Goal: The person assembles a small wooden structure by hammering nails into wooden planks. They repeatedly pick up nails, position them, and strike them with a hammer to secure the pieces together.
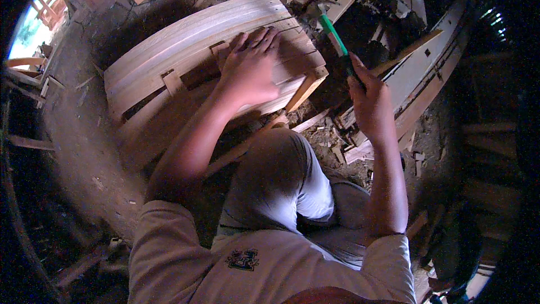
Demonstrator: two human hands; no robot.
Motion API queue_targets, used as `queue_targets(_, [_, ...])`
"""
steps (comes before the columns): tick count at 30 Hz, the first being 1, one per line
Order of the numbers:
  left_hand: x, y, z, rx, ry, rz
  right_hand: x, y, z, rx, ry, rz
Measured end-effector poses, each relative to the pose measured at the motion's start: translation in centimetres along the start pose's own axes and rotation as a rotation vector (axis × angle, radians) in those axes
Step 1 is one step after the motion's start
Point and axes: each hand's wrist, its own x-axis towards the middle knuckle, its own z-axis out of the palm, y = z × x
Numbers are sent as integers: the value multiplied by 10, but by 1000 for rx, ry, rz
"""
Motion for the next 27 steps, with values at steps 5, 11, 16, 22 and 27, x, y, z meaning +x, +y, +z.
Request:
queue_targets(5, [-5,-4,2,23,12,-18,-3,-12,5,182,250,48])
queue_targets(11, [-1,-3,1,11,-1,17,-3,-5,6,-36,253,-173])
queue_targets(16, [1,0,0,34,-55,18,-7,11,21,91,395,-174])
queue_targets(22, [-1,0,-4,35,-63,-8,-10,-8,11,102,328,-80])
queue_targets(27, [-1,-3,-1,-4,-36,39,-11,-5,11,-1,109,24])
